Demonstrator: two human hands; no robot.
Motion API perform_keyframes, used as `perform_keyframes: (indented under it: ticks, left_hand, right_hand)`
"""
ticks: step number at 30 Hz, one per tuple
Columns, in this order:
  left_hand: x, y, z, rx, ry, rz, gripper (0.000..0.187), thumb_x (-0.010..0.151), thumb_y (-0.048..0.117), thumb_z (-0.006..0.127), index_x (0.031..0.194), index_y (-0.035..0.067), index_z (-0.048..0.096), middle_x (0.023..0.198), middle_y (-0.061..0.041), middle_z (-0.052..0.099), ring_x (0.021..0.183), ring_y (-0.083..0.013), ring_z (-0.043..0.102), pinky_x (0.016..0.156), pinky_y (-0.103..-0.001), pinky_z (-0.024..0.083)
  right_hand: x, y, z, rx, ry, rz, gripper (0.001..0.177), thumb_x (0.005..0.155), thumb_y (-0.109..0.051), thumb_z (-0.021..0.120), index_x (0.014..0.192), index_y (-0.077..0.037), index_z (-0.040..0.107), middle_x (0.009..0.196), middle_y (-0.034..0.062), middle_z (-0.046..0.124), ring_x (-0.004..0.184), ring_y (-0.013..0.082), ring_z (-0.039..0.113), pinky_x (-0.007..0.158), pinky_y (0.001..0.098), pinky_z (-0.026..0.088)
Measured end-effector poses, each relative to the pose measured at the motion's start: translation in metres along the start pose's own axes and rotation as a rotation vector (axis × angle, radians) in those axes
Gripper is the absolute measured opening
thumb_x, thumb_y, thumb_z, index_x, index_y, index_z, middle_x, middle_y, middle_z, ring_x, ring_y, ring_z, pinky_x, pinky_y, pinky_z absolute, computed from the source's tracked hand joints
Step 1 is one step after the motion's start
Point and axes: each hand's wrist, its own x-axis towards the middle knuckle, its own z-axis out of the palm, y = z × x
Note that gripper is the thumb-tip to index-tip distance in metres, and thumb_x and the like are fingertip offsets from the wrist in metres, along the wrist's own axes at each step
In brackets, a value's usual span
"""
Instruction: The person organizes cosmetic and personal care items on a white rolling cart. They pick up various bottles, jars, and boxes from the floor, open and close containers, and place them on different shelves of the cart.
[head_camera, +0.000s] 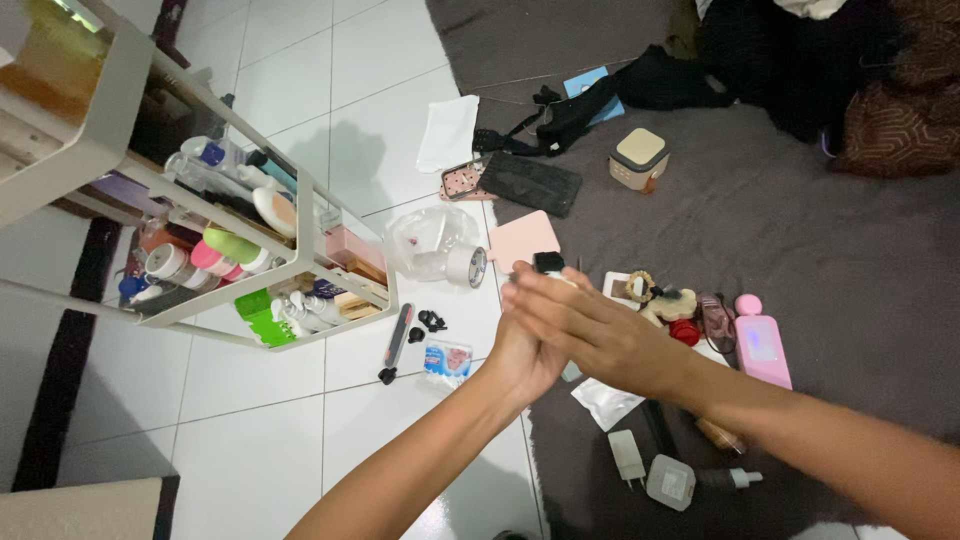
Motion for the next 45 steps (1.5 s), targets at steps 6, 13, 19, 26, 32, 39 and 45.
perform_keyframes:
  ticks: [6,13,19,26,32,39,45]
  left_hand:
    - [0.005,0.001,-0.019,0.287,0.135,-0.014,0.052,0.108,0.054,0.035,0.120,0.007,0.054,0.106,-0.007,0.065,0.090,-0.0142,0.068,0.081,-0.028,0.059]
    - [0.018,0.037,-0.062,0.465,0.376,0.060,0.050,0.101,0.054,0.052,0.117,0.008,0.056,0.096,-0.007,0.068,0.076,-0.0181,0.067,0.062,-0.028,0.056]
    - [0.013,0.125,-0.126,0.636,0.579,0.233,0.049,0.095,0.057,0.059,0.116,0.013,0.057,0.092,-0.006,0.066,0.076,-0.0181,0.063,0.064,-0.033,0.057]
    - [-0.018,0.168,-0.207,0.666,0.723,0.306,0.051,0.096,0.061,0.058,0.115,0.014,0.058,0.093,-0.005,0.065,0.078,-0.0174,0.061,0.071,-0.033,0.055]
    - [-0.014,0.127,-0.216,0.890,0.857,0.031,0.050,0.093,0.055,0.061,0.117,0.012,0.053,0.102,-0.006,0.067,0.086,-0.0165,0.067,0.071,-0.035,0.059]
    - [-0.008,0.100,-0.191,0.954,0.604,-0.079,0.048,0.094,0.053,0.062,0.117,0.012,0.053,0.107,-0.011,0.070,0.093,-0.0175,0.070,0.080,-0.035,0.061]
    - [-0.008,0.139,-0.216,0.951,0.731,0.019,0.040,0.093,0.050,0.065,0.111,0.016,0.057,0.101,-0.006,0.071,0.087,-0.0139,0.070,0.074,-0.032,0.060]
  right_hand:
    - [0.009,0.010,-0.011,0.303,0.001,0.453,0.033,0.087,0.001,0.067,0.117,-0.011,0.073,0.125,0.0048,0.075,0.113,0.0171,0.073,0.092,0.0325,0.057]
    - [-0.009,0.050,-0.003,0.673,-0.036,1.054,0.018,0.097,-0.013,0.068,0.111,-0.006,0.075,0.097,0.0052,0.078,0.085,0.0093,0.069,0.072,0.0251,0.055]
    - [-0.054,0.074,0.037,0.533,-0.400,1.285,0.021,0.100,-0.019,0.059,0.106,-0.007,0.076,0.086,0.0060,0.077,0.075,0.0119,0.073,0.071,0.0296,0.059]
    - [-0.090,0.090,0.065,0.458,-0.410,1.369,0.037,0.103,-0.035,0.049,0.085,-0.009,0.067,0.072,0.0030,0.055,0.062,0.0125,0.050,0.056,0.0264,0.040]
    - [-0.080,0.073,0.076,0.631,-0.201,1.374,0.056,0.113,-0.041,0.044,0.069,-0.008,0.047,0.063,0.0002,0.040,0.054,0.0099,0.034,0.047,0.0293,0.031]
    - [-0.058,0.069,0.083,0.736,-0.240,1.260,0.027,0.106,-0.028,0.035,0.107,-0.007,0.053,0.062,0.0019,0.052,0.046,0.0108,0.048,0.040,0.0277,0.042]
    - [-0.061,0.107,0.127,0.443,-0.279,1.169,0.037,0.109,-0.034,0.047,0.125,-0.001,0.052,0.083,0.0058,0.063,0.069,0.0129,0.061,0.058,0.0305,0.051]
